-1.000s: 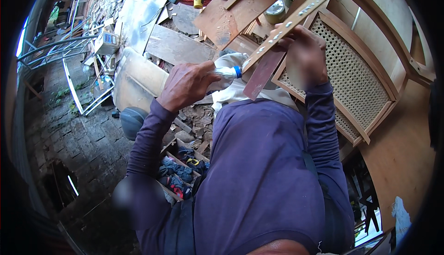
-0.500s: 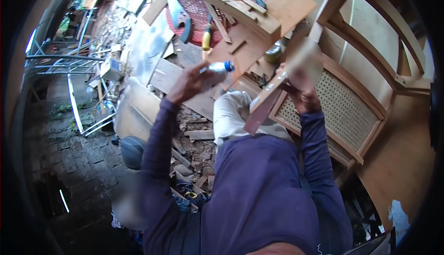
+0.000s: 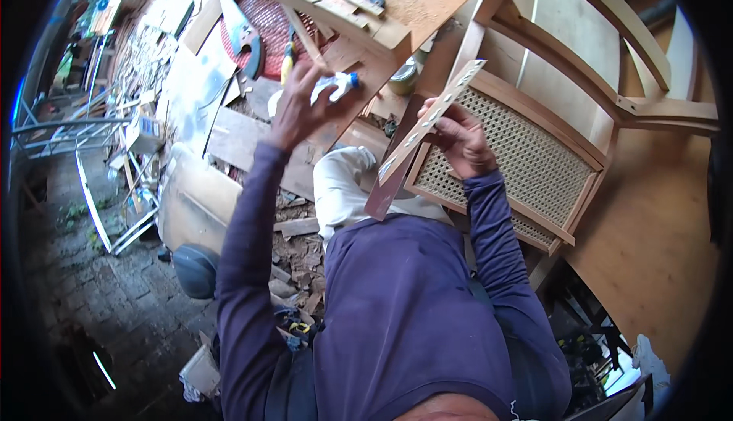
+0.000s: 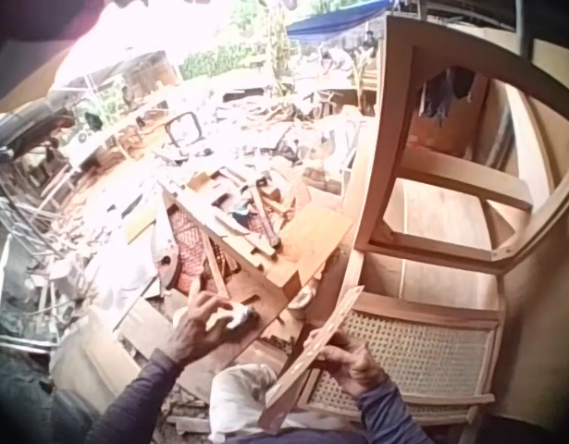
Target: Applying glue to wooden trim strips and fitting them into the grooves of a chair frame to secure caning.
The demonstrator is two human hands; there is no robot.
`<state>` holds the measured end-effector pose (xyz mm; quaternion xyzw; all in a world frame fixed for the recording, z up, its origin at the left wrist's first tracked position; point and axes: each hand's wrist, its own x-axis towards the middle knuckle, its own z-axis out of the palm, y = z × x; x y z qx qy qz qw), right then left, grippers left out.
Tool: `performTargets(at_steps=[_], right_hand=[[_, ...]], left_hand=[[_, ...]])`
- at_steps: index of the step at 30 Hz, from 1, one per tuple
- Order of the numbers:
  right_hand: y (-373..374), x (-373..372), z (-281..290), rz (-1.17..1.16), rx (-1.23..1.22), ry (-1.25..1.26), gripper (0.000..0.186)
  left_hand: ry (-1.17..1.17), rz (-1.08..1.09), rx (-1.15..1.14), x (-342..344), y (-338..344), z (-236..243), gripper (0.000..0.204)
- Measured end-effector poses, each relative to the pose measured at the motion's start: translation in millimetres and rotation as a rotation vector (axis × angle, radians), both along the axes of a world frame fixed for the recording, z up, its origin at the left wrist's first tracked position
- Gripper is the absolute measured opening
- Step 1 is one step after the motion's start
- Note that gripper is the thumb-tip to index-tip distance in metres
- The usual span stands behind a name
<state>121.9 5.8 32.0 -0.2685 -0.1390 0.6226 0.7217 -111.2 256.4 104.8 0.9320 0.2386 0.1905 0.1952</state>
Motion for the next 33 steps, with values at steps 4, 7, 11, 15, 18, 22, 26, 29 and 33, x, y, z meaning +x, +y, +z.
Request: performTargets(at_steps=[4, 7, 11, 15, 18, 22, 26, 29, 33], right_hand=[[8, -7, 3, 0.070, 0.026, 0.047, 0.040], [10, -12, 6, 0.102, 0.021, 0.110, 0.037], [9, -17, 0, 0.153, 0.073, 0.134, 0.037], [5, -19, -1, 0.167, 0.093, 0.159, 0.036], [-2, -14, -4, 0.098, 0.026, 0.114, 0.039], [-31, 5, -10, -0.197, -0.302, -0.582, 0.030], [-42, 38, -13, -0.694, -0.465, -1.598, 0.029], [-40, 61, 0, -0.823, -0.504, -1.964, 0.040], [-30, 91, -20, -0.777, -0.448, -2.036, 0.035]], left_hand=[[0.044, -0.134, -1.145, 14, -85, 37, 0.028], [0.001, -0.100, -1.472, 11, -107, 21, 0.029], [-0.061, 0.020, -1.655, 0, -116, 9, 0.027], [-0.237, -0.065, -1.905, -1, -129, -7, 0.028], [-0.254, 0.054, -1.813, 6, -140, 1, 0.027], [0.012, 0.174, -0.859, 19, -166, 11, 0.031], [0.109, 0.081, -0.266, 37, -190, 0, 0.052], [0.170, 0.045, -0.191, 45, -202, -14, 0.049], [0.193, 0.033, -0.093, 55, -211, -35, 0.052]])
